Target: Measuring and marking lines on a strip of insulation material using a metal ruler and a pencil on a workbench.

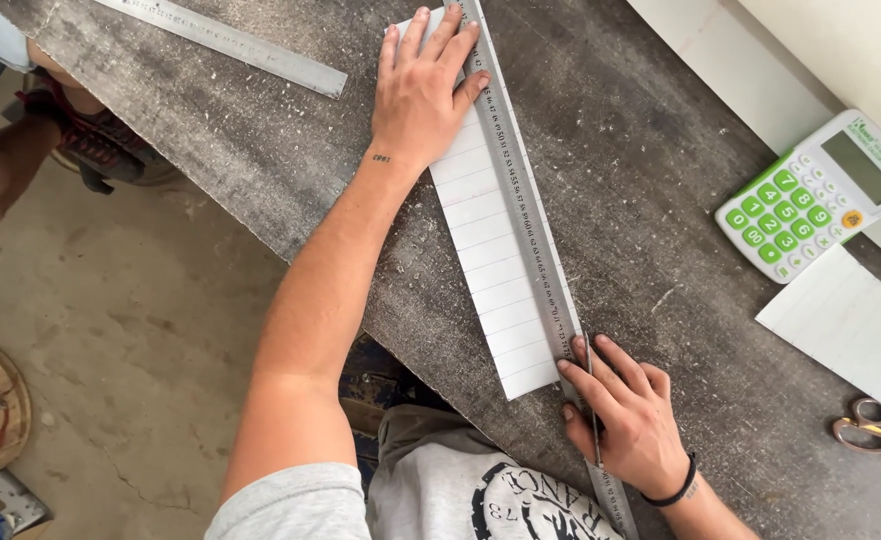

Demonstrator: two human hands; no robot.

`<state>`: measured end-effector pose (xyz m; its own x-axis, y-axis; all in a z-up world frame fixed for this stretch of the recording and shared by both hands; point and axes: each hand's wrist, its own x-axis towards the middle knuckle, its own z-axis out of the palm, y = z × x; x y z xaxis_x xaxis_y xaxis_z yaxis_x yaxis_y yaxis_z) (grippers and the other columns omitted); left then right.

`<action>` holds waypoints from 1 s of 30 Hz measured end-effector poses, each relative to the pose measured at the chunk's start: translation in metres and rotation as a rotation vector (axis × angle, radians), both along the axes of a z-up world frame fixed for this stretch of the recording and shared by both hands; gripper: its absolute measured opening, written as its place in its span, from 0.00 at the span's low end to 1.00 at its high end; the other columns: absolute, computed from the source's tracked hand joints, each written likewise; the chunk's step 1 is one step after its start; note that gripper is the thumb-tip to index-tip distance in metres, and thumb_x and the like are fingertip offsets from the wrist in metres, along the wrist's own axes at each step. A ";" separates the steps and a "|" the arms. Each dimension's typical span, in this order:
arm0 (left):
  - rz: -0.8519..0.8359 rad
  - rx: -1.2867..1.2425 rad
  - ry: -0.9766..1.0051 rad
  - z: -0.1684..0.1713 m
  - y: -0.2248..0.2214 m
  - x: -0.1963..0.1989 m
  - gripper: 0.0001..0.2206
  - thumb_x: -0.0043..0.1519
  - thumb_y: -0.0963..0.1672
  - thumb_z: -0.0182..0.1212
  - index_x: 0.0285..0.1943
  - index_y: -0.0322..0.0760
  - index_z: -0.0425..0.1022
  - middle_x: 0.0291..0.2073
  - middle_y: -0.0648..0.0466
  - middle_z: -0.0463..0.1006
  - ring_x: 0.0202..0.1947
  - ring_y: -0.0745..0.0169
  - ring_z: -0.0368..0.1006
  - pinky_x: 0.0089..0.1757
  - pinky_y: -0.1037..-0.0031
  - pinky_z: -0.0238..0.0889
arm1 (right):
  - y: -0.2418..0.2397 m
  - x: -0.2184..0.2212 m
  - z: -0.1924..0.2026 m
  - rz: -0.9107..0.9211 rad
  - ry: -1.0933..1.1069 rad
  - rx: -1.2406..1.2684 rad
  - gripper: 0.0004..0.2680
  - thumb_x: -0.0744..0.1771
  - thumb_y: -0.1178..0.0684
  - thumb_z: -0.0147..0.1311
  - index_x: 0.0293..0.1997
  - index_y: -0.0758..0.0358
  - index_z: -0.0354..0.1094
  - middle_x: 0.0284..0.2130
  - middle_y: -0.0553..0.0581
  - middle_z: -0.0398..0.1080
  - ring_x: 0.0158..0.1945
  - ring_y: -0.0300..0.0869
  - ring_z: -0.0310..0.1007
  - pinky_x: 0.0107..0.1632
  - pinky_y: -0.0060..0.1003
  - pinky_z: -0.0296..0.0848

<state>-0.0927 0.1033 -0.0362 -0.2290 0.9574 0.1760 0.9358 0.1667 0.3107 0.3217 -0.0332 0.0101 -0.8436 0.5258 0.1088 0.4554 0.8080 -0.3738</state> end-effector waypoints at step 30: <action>-0.004 0.013 -0.041 0.007 -0.003 0.000 0.26 0.73 0.57 0.44 0.75 0.46 0.64 0.74 0.52 0.61 0.74 0.42 0.51 0.68 0.47 0.37 | 0.003 0.006 -0.005 0.022 0.021 -0.011 0.16 0.67 0.45 0.52 0.62 0.47 0.67 0.66 0.52 0.67 0.70 0.50 0.65 0.58 0.44 0.59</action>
